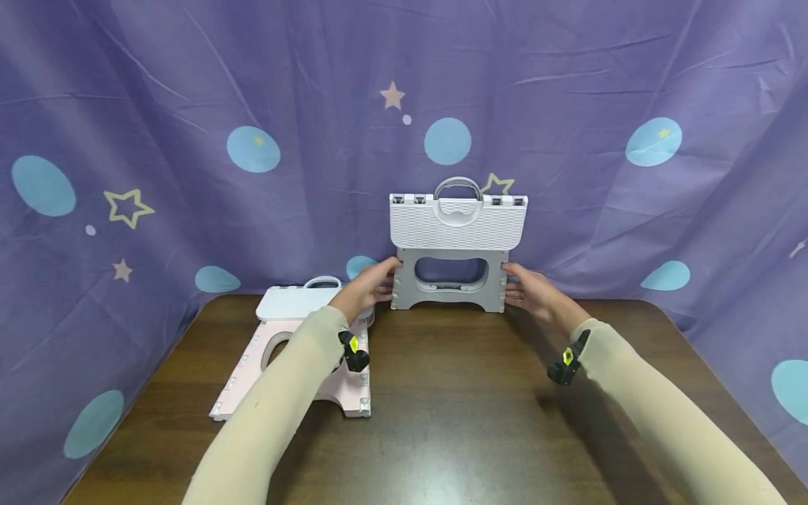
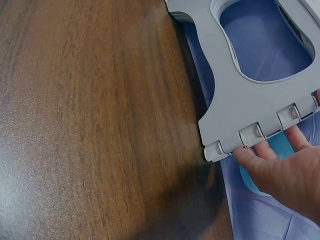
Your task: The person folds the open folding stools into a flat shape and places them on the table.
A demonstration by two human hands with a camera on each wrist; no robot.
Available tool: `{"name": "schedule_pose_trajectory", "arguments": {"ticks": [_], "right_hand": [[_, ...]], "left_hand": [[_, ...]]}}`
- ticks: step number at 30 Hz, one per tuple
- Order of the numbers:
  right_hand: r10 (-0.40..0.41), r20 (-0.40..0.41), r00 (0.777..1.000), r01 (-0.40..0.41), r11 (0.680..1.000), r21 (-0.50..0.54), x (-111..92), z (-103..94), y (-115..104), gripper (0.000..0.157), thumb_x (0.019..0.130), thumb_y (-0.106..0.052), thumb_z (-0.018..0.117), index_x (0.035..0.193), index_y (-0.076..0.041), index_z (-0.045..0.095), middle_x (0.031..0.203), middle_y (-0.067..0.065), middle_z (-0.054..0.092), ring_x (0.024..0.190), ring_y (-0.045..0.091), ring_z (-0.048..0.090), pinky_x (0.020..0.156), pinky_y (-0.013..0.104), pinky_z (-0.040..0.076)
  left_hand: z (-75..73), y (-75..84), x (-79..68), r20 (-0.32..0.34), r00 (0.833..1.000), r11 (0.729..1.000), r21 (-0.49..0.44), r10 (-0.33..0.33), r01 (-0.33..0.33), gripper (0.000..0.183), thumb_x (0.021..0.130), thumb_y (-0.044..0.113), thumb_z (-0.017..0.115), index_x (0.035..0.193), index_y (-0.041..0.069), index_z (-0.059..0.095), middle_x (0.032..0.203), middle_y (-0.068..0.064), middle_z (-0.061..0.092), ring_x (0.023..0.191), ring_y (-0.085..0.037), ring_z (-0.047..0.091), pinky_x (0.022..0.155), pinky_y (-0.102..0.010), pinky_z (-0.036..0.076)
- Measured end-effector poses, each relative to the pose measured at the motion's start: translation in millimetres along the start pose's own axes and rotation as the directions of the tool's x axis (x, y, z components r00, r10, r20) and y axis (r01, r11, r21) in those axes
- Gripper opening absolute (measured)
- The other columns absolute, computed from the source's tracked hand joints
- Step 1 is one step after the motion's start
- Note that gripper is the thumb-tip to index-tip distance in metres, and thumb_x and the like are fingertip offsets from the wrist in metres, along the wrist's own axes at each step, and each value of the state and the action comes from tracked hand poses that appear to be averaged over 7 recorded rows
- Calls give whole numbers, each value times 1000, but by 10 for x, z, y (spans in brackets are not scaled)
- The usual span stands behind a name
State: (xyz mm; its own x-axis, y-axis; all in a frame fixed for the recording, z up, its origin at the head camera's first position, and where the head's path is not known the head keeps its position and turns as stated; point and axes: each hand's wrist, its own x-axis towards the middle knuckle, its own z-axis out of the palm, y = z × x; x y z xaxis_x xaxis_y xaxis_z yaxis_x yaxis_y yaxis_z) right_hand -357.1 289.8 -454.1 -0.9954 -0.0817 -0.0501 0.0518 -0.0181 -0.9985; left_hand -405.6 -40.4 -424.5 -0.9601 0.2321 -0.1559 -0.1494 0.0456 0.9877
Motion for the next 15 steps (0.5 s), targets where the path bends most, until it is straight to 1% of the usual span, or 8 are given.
{"name": "schedule_pose_trajectory", "arguments": {"ticks": [3, 6, 9, 13, 15], "right_hand": [[-4, -7, 1000, 4, 1000, -17, 5, 2, -2, 58, 106, -37, 45, 147, 2, 33, 99, -2, 64, 98, 14, 63, 119, 44, 38], [2, -12, 1000, -2, 999, -36, 10, 7, -5, 68, 106, -38, 46, 153, 6, 25, 104, 1, 62, 101, 15, 62, 121, 47, 36], [4, -5, 1000, -5, 999, -54, 10, 5, -4, 73, 105, -40, 45, 156, 7, 21, 109, 5, 60, 102, 16, 61, 121, 48, 35], [-4, 19, 1000, 5, 998, -62, 6, -9, 9, 71, 106, -40, 43, 154, 7, 22, 108, 5, 61, 101, 15, 62, 121, 50, 34], [-8, 28, 1000, 9, 998, -58, 5, -18, 16, 68, 106, -39, 43, 153, 6, 24, 106, 3, 62, 99, 14, 63, 121, 50, 34]], "left_hand": [[-3, -12, 8, -4, 1000, 1000, 0, 3, -3, 16, 93, 29, 58, 96, 13, 61, 100, -4, 58, 96, -22, 58, 106, -42, 47], [-15, -26, 13, -6, 1000, 1000, 3, 2, -2, 17, 93, 29, 59, 99, 13, 61, 101, -4, 59, 97, -22, 59, 107, -42, 47], [-27, -39, 11, -6, 1000, 1000, 9, 3, -3, 17, 93, 30, 59, 99, 13, 61, 101, -4, 60, 96, -22, 59, 106, -42, 48], [-31, -42, 2, -3, 1000, 1000, 17, 9, -9, 16, 92, 30, 59, 96, 14, 61, 99, -3, 61, 92, -21, 60, 104, -42, 49], [-28, -38, -3, -1, 1000, 1000, 19, 11, -11, 16, 92, 30, 59, 95, 14, 62, 97, -3, 61, 91, -20, 59, 104, -42, 49]]}}
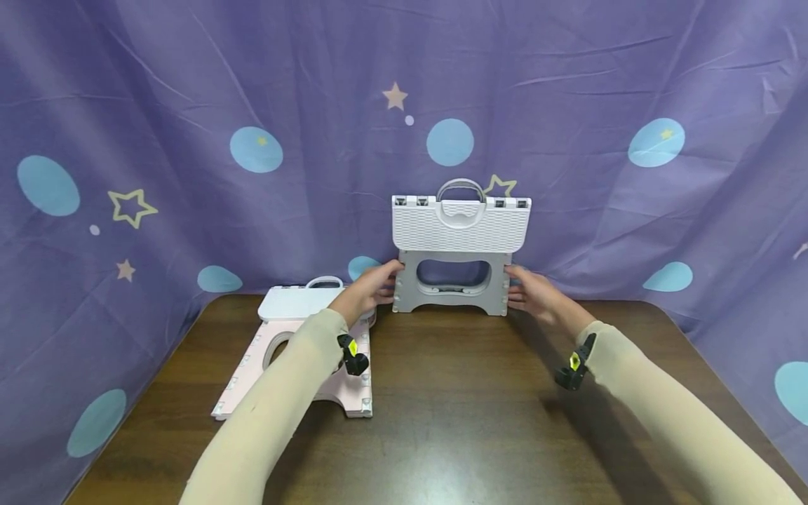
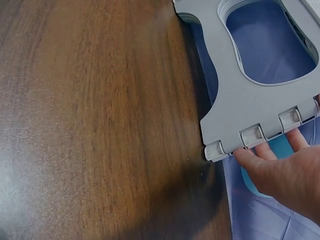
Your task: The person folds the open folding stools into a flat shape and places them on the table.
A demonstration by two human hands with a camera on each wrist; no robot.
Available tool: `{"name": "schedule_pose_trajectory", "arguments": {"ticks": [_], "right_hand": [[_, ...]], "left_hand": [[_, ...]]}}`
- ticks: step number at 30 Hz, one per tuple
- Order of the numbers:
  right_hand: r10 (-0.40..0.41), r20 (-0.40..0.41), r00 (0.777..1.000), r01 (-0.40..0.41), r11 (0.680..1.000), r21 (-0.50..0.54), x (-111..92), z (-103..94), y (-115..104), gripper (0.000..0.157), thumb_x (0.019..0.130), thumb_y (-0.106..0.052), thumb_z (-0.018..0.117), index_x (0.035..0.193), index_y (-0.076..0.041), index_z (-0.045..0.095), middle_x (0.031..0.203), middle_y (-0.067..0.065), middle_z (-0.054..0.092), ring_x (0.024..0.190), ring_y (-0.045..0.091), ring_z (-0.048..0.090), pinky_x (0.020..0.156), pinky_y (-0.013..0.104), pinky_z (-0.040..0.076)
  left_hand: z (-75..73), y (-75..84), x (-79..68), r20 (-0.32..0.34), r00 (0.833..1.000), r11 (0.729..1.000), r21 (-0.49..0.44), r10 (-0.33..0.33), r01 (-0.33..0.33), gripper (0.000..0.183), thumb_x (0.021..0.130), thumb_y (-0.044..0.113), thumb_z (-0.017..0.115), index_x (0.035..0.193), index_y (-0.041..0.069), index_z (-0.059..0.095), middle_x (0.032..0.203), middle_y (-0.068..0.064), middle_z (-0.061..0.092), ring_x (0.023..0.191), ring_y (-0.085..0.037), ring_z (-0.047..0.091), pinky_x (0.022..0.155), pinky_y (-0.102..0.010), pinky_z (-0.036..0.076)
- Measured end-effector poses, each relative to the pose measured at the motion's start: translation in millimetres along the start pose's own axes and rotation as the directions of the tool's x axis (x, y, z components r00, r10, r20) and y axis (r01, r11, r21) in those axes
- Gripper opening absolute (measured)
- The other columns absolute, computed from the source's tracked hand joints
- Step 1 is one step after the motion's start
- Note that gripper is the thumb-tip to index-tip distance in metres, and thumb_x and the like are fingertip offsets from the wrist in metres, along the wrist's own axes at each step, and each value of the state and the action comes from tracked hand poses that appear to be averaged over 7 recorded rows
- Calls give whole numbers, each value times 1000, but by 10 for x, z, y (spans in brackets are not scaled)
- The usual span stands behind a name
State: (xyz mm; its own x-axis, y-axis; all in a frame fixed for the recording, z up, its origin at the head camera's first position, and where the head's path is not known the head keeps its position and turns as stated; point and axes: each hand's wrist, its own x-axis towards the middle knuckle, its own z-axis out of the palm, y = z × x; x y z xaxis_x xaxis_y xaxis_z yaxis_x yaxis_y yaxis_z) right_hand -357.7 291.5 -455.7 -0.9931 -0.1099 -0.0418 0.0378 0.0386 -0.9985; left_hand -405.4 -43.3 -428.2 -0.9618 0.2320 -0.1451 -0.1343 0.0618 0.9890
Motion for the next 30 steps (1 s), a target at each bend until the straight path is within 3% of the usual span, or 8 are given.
{"name": "schedule_pose_trajectory", "arguments": {"ticks": [13, 23, 30], "right_hand": [[2, 11, 1000, -2, 1000, 12, -90, 6, -4, 44, 107, -38, 45, 136, -5, 42, 104, 2, 63, 101, 15, 64, 121, 51, 34], [16, 48, 999, -16, 1000, 12, -112, -7, -20, 42, 106, -38, 46, 133, -6, 44, 100, 2, 66, 98, 15, 66, 121, 51, 34], [22, 74, 997, -24, 999, 24, -105, -26, -54, 35, 107, -36, 45, 129, -8, 45, 98, 0, 68, 98, 16, 66, 122, 54, 30]], "left_hand": [[-2, -14, -27, 10, 1000, 1000, 19, -10, 10, 27, 92, 30, 59, 107, 8, 62, 104, -6, 62, 97, -22, 61, 109, -45, 49], [-4, 2, -77, 10, 999, 999, 13, -32, 32, 39, 92, 30, 59, 120, 3, 59, 122, -14, 60, 111, -29, 60, 111, -48, 47], [20, 42, -119, -14, 999, 999, -11, -47, 47, 39, 91, 29, 61, 119, 3, 59, 119, -12, 58, 109, -29, 59, 110, -49, 48]]}}
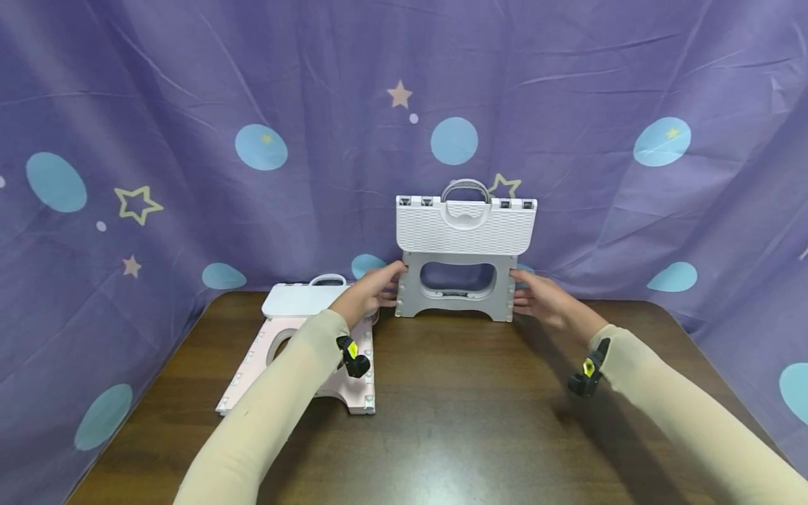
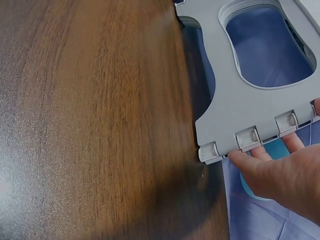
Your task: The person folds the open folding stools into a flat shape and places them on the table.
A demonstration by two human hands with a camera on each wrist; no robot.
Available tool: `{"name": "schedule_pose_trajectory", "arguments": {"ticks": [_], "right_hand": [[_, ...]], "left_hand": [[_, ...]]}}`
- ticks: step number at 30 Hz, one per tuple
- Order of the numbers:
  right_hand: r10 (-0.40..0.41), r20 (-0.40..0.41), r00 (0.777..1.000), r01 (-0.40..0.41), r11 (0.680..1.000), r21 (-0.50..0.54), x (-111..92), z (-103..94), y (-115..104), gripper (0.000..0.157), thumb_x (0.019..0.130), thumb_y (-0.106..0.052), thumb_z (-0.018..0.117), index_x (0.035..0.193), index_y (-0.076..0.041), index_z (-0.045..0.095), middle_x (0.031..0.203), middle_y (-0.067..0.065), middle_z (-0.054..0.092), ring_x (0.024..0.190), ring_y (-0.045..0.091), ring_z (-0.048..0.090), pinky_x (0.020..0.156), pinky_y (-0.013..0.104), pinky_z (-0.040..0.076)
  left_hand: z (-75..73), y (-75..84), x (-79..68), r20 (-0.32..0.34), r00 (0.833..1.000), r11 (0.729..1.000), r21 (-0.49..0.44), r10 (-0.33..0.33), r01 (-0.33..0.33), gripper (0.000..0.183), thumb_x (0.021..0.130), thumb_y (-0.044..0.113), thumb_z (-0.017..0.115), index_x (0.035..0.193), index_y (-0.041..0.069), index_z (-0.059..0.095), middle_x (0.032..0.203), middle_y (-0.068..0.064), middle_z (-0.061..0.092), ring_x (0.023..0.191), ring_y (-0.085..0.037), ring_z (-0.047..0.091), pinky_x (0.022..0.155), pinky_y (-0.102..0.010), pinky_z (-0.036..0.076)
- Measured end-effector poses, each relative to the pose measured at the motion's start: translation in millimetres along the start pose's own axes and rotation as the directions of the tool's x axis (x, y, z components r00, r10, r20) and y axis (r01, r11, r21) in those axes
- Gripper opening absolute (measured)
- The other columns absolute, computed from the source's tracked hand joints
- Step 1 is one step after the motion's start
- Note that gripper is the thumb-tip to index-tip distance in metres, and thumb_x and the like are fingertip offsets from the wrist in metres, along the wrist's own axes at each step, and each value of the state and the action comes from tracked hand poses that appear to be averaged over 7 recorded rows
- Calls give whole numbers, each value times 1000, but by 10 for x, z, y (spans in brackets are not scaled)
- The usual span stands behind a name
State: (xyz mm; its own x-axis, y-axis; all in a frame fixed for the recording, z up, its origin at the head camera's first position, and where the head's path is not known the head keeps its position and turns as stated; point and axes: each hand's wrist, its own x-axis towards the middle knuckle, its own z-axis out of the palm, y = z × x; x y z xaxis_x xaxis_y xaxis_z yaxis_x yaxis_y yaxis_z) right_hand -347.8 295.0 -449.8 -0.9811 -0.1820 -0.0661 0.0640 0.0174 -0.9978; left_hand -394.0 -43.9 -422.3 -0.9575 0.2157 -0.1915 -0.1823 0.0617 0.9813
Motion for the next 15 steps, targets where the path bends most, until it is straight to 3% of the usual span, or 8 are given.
{"name": "schedule_pose_trajectory", "arguments": {"ticks": [4, 11, 15], "right_hand": [[17, 8, 1000, -17, 1000, -7, -38, 8, -10, 32, 107, -36, 44, 127, -10, 45, 100, 1, 66, 99, 16, 65, 122, 53, 30], [43, 16, 999, -43, 999, 0, -82, 25, -23, 31, 108, -33, 41, 125, -7, 39, 99, 1, 67, 98, 16, 66, 117, 48, 38], [47, 21, 999, -46, 999, -12, -89, 43, -45, 35, 108, -33, 38, 128, -5, 34, 100, 2, 67, 99, 16, 65, 120, 51, 35]], "left_hand": [[14, -10, -25, -5, 1000, 1000, -5, -15, 15, 37, 91, 29, 61, 119, 4, 59, 118, -13, 60, 107, -30, 60, 109, -49, 49], [33, -19, -71, 1, 1000, 1000, 0, -20, 20, 22, 91, 29, 59, 102, 9, 60, 103, -7, 59, 96, -25, 59, 105, -47, 50], [38, -1, -85, -3, 1000, 1000, 1, -22, 22, 27, 91, 29, 58, 107, 6, 59, 103, -8, 59, 96, -25, 58, 105, -48, 50]]}}
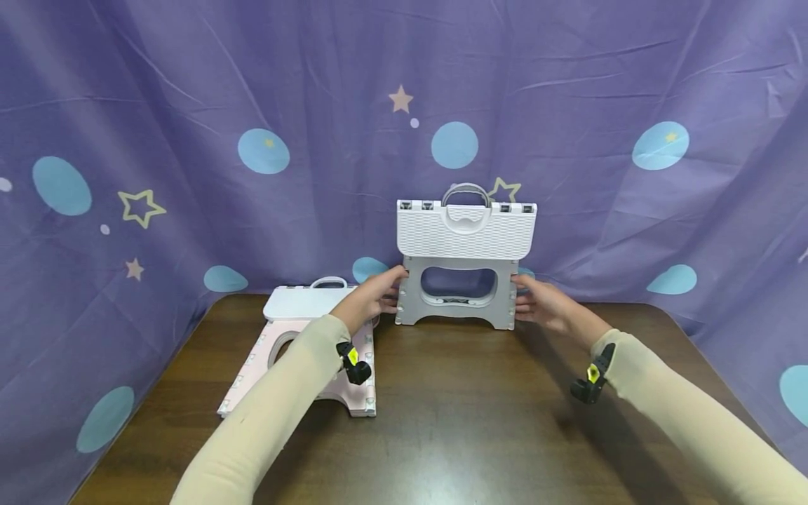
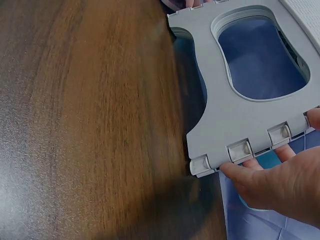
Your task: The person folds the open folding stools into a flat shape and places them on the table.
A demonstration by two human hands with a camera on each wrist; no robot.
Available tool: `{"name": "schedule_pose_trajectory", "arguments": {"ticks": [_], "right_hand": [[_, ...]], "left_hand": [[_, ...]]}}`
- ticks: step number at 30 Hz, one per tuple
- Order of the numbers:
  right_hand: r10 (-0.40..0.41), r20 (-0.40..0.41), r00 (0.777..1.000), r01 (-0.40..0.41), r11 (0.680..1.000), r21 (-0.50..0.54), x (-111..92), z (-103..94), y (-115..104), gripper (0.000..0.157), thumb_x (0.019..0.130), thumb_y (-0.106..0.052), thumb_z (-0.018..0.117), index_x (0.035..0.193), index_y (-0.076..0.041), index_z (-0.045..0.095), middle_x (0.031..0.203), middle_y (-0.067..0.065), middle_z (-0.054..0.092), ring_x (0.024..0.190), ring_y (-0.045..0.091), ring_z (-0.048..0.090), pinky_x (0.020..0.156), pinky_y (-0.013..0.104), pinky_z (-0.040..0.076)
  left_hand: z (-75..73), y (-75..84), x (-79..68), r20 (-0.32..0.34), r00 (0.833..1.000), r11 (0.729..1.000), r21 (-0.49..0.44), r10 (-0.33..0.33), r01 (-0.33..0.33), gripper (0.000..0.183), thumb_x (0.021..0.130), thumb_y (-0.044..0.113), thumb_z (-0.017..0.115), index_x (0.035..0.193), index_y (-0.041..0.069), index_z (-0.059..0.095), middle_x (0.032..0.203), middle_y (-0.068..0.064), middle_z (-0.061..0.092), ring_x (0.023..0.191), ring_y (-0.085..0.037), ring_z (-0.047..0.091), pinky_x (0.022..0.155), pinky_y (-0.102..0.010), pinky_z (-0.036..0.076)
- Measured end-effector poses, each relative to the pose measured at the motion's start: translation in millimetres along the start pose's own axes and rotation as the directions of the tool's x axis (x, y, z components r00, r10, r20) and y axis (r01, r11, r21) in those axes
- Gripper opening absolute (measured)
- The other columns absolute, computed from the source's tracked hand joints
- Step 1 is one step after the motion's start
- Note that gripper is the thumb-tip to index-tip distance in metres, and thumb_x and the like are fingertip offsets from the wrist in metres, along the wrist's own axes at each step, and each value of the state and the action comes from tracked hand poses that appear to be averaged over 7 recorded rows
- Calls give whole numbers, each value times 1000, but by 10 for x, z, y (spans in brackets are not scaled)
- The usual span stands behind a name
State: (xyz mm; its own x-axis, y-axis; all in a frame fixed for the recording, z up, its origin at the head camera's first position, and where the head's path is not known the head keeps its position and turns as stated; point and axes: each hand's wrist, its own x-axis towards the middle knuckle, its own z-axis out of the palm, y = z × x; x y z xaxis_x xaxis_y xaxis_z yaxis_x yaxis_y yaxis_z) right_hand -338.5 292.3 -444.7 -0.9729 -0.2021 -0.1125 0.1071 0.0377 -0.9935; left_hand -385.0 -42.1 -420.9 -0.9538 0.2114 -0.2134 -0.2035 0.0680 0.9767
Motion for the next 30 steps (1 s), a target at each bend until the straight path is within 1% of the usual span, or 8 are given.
{"name": "schedule_pose_trajectory", "arguments": {"ticks": [5, 8, 12, 16, 20, 25, 28, 30], "right_hand": [[1, -3, 1000, -1, 1000, 10, -5, -3, -4, 39, 107, -34, 39, 131, -4, 31, 103, 4, 66, 101, 18, 64, 122, 53, 31], [5, -12, 1000, -5, 1000, 21, -9, -11, 0, 38, 107, -34, 40, 131, -5, 31, 103, 4, 65, 101, 18, 65, 122, 53, 31], [14, -9, 1000, -14, 1000, 16, -14, -14, -5, 37, 108, -34, 39, 131, -5, 31, 101, 3, 67, 100, 17, 66, 122, 52, 31], [8, 5, 1000, -8, 1000, 10, -20, -17, -26, 45, 107, -36, 40, 136, -2, 30, 101, 2, 67, 101, 16, 65, 123, 54, 28], [4, 13, 1000, -4, 1000, 15, -33, -9, -40, 49, 108, -37, 39, 139, -1, 28, 102, 3, 67, 103, 17, 65, 124, 56, 26], [16, 7, 1000, -16, 999, 42, -66, 16, -38, 45, 108, -36, 40, 136, -2, 29, 102, 4, 67, 101, 17, 66, 123, 56, 27], [16, 4, 1000, -16, 999, 41, -79, 28, -28, 48, 108, -37, 40, 138, -1, 29, 101, 3, 67, 99, 16, 66, 123, 55, 28], [19, 1, 1000, -19, 999, 43, -84, 39, -21, 48, 108, -37, 41, 138, -1, 29, 101, 3, 67, 99, 16, 66, 123, 54, 28]], "left_hand": [[16, 6, -4, -3, 1000, 1000, 7, 1, -1, 37, 91, 29, 58, 117, 3, 60, 107, -11, 61, 96, -25, 59, 104, -48, 51], [27, 8, -9, -2, 1000, 1000, 15, -4, 4, 44, 92, 30, 57, 125, 0, 60, 115, -14, 59, 100, -27, 59, 105, -48, 50], [35, 16, -19, 4, 1000, 999, 35, -17, 17, 55, 92, 31, 55, 136, -3, 54, 133, -23, 55, 115, -37, 58, 110, -50, 46], [38, 35, -36, 16, 1000, 999, 41, -18, 18, 60, 93, 31, 53, 142, -4, 50, 147, -29, 47, 130, -44, 51, 114, -53, 42], [30, 53, -50, 17, 1000, 999, 41, -24, 23, 60, 93, 31, 52, 142, -3, 50, 148, -29, 46, 132, -44, 50, 114, -54, 41], [26, 59, -65, 10, 999, 998, 47, -34, 33, 59, 92, 30, 52, 140, -3, 51, 139, -25, 50, 128, -43, 51, 114, -54, 42], [30, 53, -79, 7, 999, 999, 33, -35, 35, 60, 91, 29, 53, 141, -5, 50, 135, -25, 49, 130, -45, 50, 114, -55, 42], [27, 43, -87, 8, 999, 999, 21, -37, 37, 62, 91, 28, 53, 142, -7, 48, 137, -26, 49, 132, -46, 49, 114, -56, 41]]}}
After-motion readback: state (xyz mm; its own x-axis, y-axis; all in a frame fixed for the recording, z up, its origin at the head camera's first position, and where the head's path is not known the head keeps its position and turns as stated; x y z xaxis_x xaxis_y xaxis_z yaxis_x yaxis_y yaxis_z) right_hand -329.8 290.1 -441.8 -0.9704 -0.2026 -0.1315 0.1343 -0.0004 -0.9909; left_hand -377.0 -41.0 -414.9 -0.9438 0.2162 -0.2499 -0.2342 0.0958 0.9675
